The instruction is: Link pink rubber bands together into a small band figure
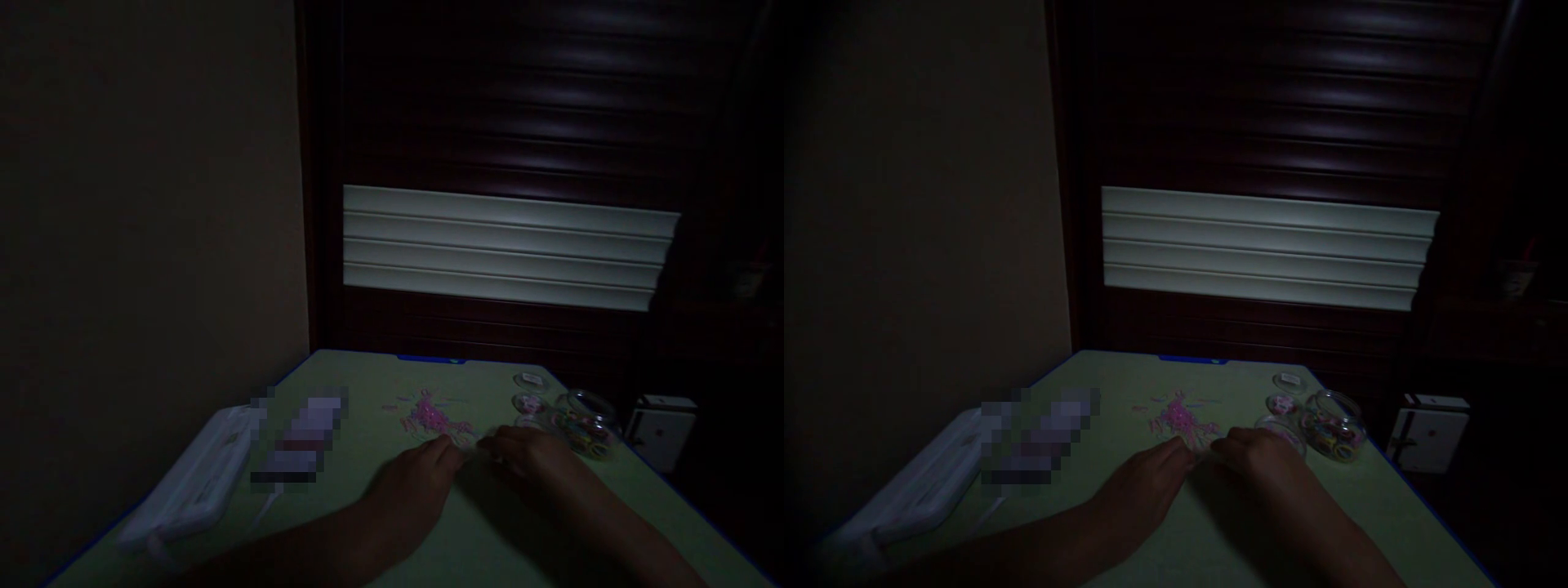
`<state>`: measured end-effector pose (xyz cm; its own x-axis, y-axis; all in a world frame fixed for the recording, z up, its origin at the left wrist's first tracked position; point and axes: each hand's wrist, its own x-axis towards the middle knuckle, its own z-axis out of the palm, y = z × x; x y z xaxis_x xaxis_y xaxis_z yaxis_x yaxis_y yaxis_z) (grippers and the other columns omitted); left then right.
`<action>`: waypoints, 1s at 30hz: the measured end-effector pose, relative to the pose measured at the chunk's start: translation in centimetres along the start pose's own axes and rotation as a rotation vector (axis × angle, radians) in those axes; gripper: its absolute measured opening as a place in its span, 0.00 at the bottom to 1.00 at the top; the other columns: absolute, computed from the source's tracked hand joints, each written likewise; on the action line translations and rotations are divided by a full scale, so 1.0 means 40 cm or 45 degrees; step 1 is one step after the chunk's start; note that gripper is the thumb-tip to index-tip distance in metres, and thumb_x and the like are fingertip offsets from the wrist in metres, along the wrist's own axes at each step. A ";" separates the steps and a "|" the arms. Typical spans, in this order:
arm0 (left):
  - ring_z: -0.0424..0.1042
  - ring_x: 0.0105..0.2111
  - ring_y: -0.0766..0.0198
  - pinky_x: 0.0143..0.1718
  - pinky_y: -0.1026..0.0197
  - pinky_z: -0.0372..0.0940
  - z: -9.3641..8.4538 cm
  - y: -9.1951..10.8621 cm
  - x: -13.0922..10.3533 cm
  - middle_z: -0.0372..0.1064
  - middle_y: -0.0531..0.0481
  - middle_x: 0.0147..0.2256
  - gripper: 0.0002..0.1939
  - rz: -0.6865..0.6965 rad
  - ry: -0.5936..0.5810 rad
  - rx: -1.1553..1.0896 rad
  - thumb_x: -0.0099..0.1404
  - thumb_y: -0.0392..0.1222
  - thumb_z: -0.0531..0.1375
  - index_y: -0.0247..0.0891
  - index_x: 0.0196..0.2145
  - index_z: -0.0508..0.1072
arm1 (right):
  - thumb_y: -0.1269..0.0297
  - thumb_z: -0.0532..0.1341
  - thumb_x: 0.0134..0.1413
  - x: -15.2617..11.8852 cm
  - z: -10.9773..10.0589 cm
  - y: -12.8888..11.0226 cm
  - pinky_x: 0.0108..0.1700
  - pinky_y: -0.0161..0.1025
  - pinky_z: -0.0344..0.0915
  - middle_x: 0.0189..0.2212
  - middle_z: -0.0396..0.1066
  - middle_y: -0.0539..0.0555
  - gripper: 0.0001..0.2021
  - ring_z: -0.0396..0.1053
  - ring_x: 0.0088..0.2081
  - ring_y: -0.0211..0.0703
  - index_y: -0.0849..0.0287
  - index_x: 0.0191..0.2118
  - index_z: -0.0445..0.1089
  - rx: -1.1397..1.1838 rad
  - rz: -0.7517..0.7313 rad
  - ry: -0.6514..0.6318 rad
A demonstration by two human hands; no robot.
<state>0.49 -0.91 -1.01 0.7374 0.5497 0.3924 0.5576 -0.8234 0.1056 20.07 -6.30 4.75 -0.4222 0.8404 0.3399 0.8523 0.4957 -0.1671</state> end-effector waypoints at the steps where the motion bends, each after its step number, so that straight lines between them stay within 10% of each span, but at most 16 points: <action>1: 0.66 0.37 0.63 0.40 0.60 0.64 0.006 0.000 0.007 0.64 0.50 0.39 0.11 -0.007 0.007 -0.014 0.67 0.31 0.45 0.39 0.42 0.63 | 0.72 0.51 0.55 0.000 -0.001 0.001 0.36 0.34 0.60 0.34 0.72 0.55 0.13 0.69 0.34 0.39 0.56 0.40 0.71 -0.005 0.002 0.020; 30: 0.67 0.35 0.63 0.35 0.61 0.64 -0.017 0.024 0.021 0.66 0.51 0.37 0.09 0.083 0.063 -0.009 0.68 0.34 0.46 0.39 0.40 0.64 | 0.75 0.50 0.55 -0.004 -0.006 -0.002 0.32 0.32 0.56 0.28 0.69 0.51 0.12 0.65 0.29 0.36 0.58 0.31 0.69 -0.072 0.067 -0.004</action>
<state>1.40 -1.35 0.04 0.7522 0.4878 0.4430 0.5064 -0.8581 0.0850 20.16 -6.52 4.93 -0.3774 0.8654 0.3295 0.8892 0.4380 -0.1319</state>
